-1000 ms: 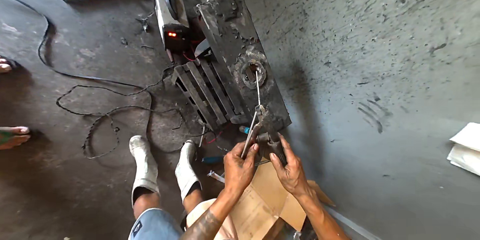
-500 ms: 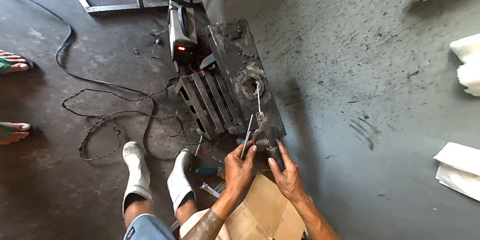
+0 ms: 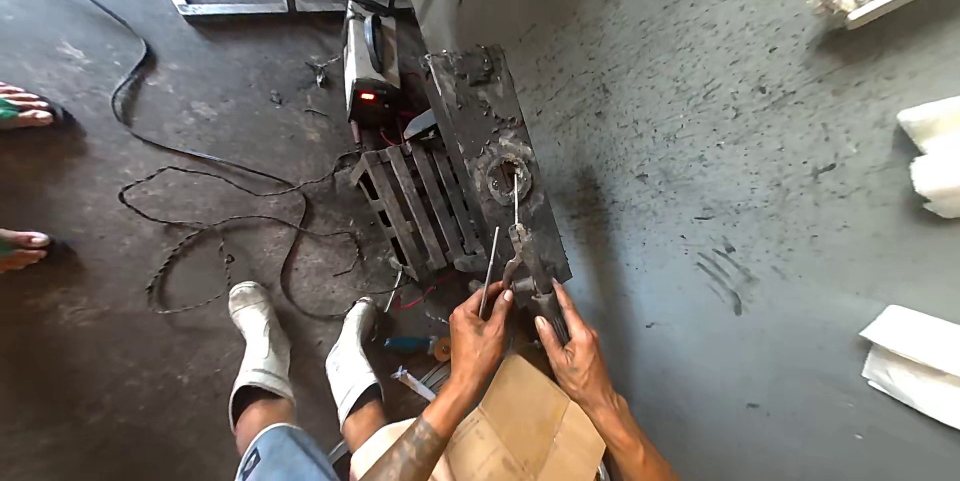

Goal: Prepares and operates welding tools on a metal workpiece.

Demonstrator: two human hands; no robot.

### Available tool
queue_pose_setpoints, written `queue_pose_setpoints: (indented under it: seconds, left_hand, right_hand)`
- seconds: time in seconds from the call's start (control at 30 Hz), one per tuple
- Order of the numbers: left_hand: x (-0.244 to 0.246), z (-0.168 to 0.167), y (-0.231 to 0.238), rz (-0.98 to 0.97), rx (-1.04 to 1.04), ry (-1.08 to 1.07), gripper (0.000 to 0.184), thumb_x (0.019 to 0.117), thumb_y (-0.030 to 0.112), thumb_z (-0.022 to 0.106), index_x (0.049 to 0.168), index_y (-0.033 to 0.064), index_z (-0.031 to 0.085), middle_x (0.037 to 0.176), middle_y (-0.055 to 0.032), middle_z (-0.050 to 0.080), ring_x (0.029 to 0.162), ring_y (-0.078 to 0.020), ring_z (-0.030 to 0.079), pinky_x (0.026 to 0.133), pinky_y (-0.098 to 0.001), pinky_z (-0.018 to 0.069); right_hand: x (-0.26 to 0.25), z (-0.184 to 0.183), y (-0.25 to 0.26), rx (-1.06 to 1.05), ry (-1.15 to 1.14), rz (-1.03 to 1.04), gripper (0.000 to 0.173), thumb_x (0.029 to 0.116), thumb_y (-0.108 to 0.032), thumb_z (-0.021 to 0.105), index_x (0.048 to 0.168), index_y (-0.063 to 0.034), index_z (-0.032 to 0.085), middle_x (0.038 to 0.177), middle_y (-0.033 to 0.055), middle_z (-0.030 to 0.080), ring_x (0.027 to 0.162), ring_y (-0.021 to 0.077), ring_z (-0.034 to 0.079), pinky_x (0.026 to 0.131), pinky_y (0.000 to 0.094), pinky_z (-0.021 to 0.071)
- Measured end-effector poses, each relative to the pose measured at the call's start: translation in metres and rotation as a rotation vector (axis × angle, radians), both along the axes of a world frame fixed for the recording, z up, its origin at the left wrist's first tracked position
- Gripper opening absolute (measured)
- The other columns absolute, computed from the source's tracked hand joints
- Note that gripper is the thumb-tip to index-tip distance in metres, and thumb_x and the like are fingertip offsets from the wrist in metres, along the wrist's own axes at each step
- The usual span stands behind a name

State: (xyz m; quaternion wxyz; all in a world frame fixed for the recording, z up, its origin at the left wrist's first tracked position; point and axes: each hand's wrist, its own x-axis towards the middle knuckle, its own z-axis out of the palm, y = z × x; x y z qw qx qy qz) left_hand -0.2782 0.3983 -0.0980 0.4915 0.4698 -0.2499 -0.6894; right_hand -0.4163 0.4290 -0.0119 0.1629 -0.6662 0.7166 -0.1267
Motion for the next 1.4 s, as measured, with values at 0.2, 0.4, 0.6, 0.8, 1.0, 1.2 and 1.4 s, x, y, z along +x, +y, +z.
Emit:
queue_pose_setpoints:
  seconds: [0.2, 0.4, 0.6, 0.8, 1.0, 1.2, 1.4]
  left_hand:
    - [-0.004, 0.0, -0.006, -0.006, 0.04, 0.024, 0.019, 0.0987, 0.015, 0.066, 0.112, 0.0032, 0.074, 0.089, -0.0018, 0.075, 0.076, -0.0075, 0.069, 0.072, -0.0256, 0.0581]
    - [0.001, 0.001, -0.006, -0.031, 0.05, 0.03, 0.02, 0.0988, 0.015, 0.067, 0.113, 0.0034, 0.074, 0.095, -0.0024, 0.075, 0.082, -0.0071, 0.07, 0.076, -0.0257, 0.0585]
    - [0.01, 0.005, -0.008, -0.021, 0.033, 0.053, 0.02, 0.0993, 0.014, 0.065, 0.114, 0.0031, 0.073, 0.095, -0.0019, 0.075, 0.082, -0.0068, 0.07, 0.076, -0.0249, 0.0586]
    - [0.008, 0.001, -0.011, -0.061, 0.095, 0.069, 0.02, 0.0993, 0.017, 0.066, 0.114, 0.0048, 0.073, 0.086, -0.0008, 0.072, 0.066, -0.0071, 0.063, 0.061, -0.0254, 0.0537]
    - [0.005, -0.002, -0.01, -0.117, 0.132, 0.031, 0.02, 0.099, 0.019, 0.066, 0.113, 0.0058, 0.073, 0.092, -0.0016, 0.074, 0.079, -0.0071, 0.068, 0.075, -0.0276, 0.0564]
    - [0.012, 0.006, -0.009, -0.046, 0.087, 0.096, 0.021, 0.0989, 0.015, 0.066, 0.115, 0.0031, 0.072, 0.095, -0.0024, 0.075, 0.083, -0.0066, 0.07, 0.077, -0.0256, 0.0581]
    - [0.008, 0.0, -0.012, -0.073, 0.123, 0.118, 0.021, 0.0986, 0.017, 0.067, 0.114, 0.0045, 0.073, 0.096, -0.0026, 0.075, 0.085, -0.0079, 0.07, 0.079, -0.0276, 0.0582]
  right_hand:
    - [0.003, 0.005, -0.006, 0.014, 0.034, -0.011, 0.058, 0.1007, -0.026, 0.061, 0.149, 0.0034, 0.049, 0.135, 0.0141, 0.067, 0.116, 0.0137, 0.069, 0.1, 0.0292, 0.0557]
    - [0.006, 0.009, -0.007, 0.044, 0.026, -0.015, 0.058, 0.101, -0.026, 0.061, 0.15, 0.0033, 0.048, 0.136, 0.0146, 0.066, 0.118, 0.0131, 0.068, 0.101, 0.0289, 0.0546]
    - [0.014, 0.016, -0.01, 0.007, 0.045, 0.03, 0.058, 0.1002, -0.025, 0.062, 0.149, 0.0041, 0.049, 0.138, 0.0145, 0.065, 0.12, 0.0117, 0.067, 0.103, 0.0262, 0.0534]
    - [0.016, 0.016, -0.013, 0.039, 0.087, -0.001, 0.058, 0.1005, -0.027, 0.061, 0.15, 0.0012, 0.049, 0.136, 0.0126, 0.066, 0.117, 0.0126, 0.068, 0.1, 0.0285, 0.0552]
    - [0.014, 0.016, -0.011, 0.109, 0.09, -0.039, 0.059, 0.1017, -0.027, 0.06, 0.152, 0.0004, 0.047, 0.136, 0.0136, 0.066, 0.115, 0.0153, 0.069, 0.1, 0.0319, 0.0554]
    - [0.016, 0.02, -0.015, 0.048, 0.076, 0.046, 0.058, 0.1008, -0.024, 0.061, 0.149, 0.0044, 0.048, 0.139, 0.0162, 0.064, 0.122, 0.0133, 0.066, 0.104, 0.0271, 0.0525]
    - [0.015, 0.019, -0.016, 0.051, 0.136, 0.045, 0.058, 0.1005, -0.026, 0.061, 0.149, 0.0031, 0.049, 0.14, 0.0155, 0.064, 0.121, 0.0154, 0.067, 0.103, 0.0294, 0.0533]
